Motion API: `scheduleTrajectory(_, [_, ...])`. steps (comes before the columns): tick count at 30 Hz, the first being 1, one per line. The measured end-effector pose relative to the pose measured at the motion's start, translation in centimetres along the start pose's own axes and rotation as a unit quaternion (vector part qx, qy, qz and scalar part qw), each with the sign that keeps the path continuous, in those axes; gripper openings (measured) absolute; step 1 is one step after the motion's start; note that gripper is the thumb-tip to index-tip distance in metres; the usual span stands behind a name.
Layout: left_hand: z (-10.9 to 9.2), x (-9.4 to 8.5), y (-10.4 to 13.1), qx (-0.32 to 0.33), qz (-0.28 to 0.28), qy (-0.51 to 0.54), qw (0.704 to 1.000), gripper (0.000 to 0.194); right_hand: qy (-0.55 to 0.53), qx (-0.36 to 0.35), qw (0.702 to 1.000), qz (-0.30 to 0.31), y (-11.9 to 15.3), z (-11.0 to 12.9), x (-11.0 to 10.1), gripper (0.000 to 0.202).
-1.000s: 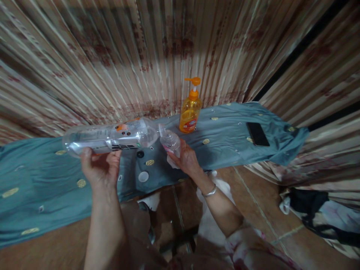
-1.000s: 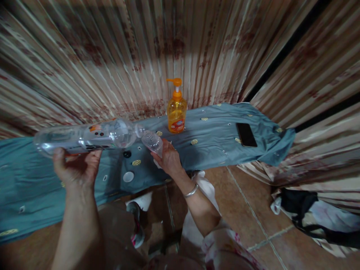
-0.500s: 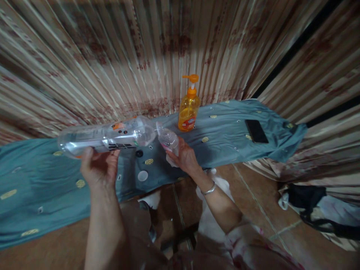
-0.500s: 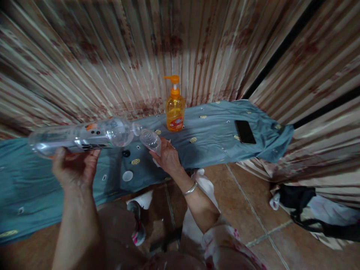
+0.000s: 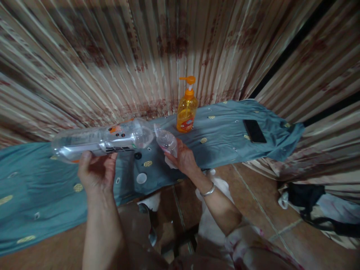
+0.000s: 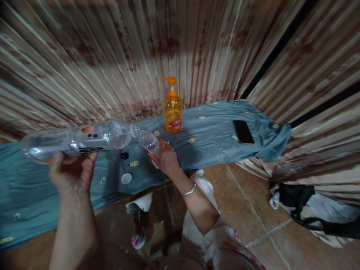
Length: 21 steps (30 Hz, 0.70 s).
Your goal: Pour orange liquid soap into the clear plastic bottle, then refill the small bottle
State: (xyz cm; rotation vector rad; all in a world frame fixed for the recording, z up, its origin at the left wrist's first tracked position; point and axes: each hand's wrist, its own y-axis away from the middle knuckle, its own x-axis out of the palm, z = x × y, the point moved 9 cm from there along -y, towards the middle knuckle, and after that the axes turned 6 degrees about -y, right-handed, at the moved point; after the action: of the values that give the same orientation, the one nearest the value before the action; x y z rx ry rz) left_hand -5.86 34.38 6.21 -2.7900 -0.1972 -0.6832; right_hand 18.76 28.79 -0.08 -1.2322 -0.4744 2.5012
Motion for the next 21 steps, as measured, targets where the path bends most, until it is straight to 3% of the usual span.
scheduleTrajectory(8, [0.6, -0.7, 0.1, -0.031, -0.028, 0.003, 0.999, 0.020, 0.009, 0.005, 1.000, -0.006, -0.1, 0.1, -0.1, 0.058])
scheduleTrajectory(13, [0.3, 0.1, 0.0, -0.019, 0.011, 0.007, 1.000, 0.017, 0.024, 0.009, 1.000, -0.004, -0.1, 0.1, -0.1, 0.059])
scheduleTrajectory(21, [0.2, 0.3, 0.2, -0.024, 0.021, -0.003, 0.999, 0.020, 0.024, 0.001, 1.000, -0.012, 0.0, 0.0, 0.1, 0.059])
